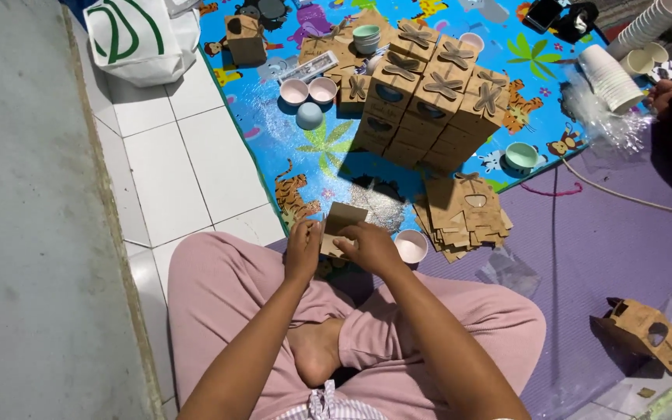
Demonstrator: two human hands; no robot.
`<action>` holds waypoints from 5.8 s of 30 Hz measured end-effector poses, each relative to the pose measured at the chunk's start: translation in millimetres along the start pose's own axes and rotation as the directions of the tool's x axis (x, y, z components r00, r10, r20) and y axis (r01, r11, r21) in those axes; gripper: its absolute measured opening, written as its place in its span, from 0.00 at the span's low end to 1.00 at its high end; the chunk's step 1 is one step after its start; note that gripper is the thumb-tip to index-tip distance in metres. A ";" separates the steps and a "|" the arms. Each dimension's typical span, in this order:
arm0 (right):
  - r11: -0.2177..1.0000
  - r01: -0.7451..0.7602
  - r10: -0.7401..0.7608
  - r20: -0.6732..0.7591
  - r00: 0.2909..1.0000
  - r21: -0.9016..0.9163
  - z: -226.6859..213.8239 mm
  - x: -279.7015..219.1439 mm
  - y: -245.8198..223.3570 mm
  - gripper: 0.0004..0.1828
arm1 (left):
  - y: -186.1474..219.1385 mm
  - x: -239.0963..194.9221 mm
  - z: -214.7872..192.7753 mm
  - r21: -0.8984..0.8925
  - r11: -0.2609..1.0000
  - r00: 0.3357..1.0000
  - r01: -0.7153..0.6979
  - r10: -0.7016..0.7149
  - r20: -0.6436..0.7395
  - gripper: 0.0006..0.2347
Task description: The person sits on a mat and assembles a flat cardboard piece into a small box. They place a small white bowl inside the box and then close the flaps to secure it.
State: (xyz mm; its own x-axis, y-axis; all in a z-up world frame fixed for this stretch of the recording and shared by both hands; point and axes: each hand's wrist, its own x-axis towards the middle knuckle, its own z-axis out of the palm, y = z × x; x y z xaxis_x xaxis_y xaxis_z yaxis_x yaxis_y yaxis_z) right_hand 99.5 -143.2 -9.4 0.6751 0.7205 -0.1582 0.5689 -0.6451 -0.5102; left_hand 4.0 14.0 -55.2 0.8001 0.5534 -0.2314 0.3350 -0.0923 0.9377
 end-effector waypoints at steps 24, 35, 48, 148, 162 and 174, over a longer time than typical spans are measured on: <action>0.969 0.043 0.014 0.227 0.974 -0.245 37.0 3.4 22.8 0.15 | -40.6 23.6 11.3 -0.239 0.856 0.888 0.459 -0.440 0.130 0.30; 0.937 0.070 -0.059 0.042 0.997 -0.341 38.2 3.7 19.9 0.10 | 74.7 -13.5 -8.2 0.032 0.973 0.961 0.229 -0.231 0.150 0.33; 0.951 0.108 -0.132 -0.065 0.989 -0.290 29.5 2.4 17.5 0.10 | 0.8 2.3 2.5 0.173 0.980 0.981 0.101 -0.127 0.146 0.16; 0.940 -0.231 0.269 0.126 0.955 -0.253 32.1 15.9 52.4 0.16 | -33.8 2.3 15.8 0.596 0.775 0.974 -0.210 0.116 0.193 0.16; 0.901 -0.411 0.430 0.171 0.887 -0.137 -1.9 7.6 22.7 0.27 | -22.5 2.8 14.5 0.569 0.785 0.957 -0.243 0.100 0.271 0.17; 0.880 -0.433 0.462 0.143 0.875 -0.194 35.7 18.3 66.7 0.27 | -16.7 -5.2 11.7 0.515 0.808 0.950 -0.288 0.175 0.257 0.17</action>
State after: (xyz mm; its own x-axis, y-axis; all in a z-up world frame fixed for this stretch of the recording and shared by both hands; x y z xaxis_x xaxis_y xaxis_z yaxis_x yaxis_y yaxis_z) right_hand 133.1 -163.9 -76.6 0.7863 0.3692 -0.4954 0.2997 -0.9291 -0.2168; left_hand 0.1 3.0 -72.7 0.9469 0.2972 -0.1226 0.2965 -0.6600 0.6903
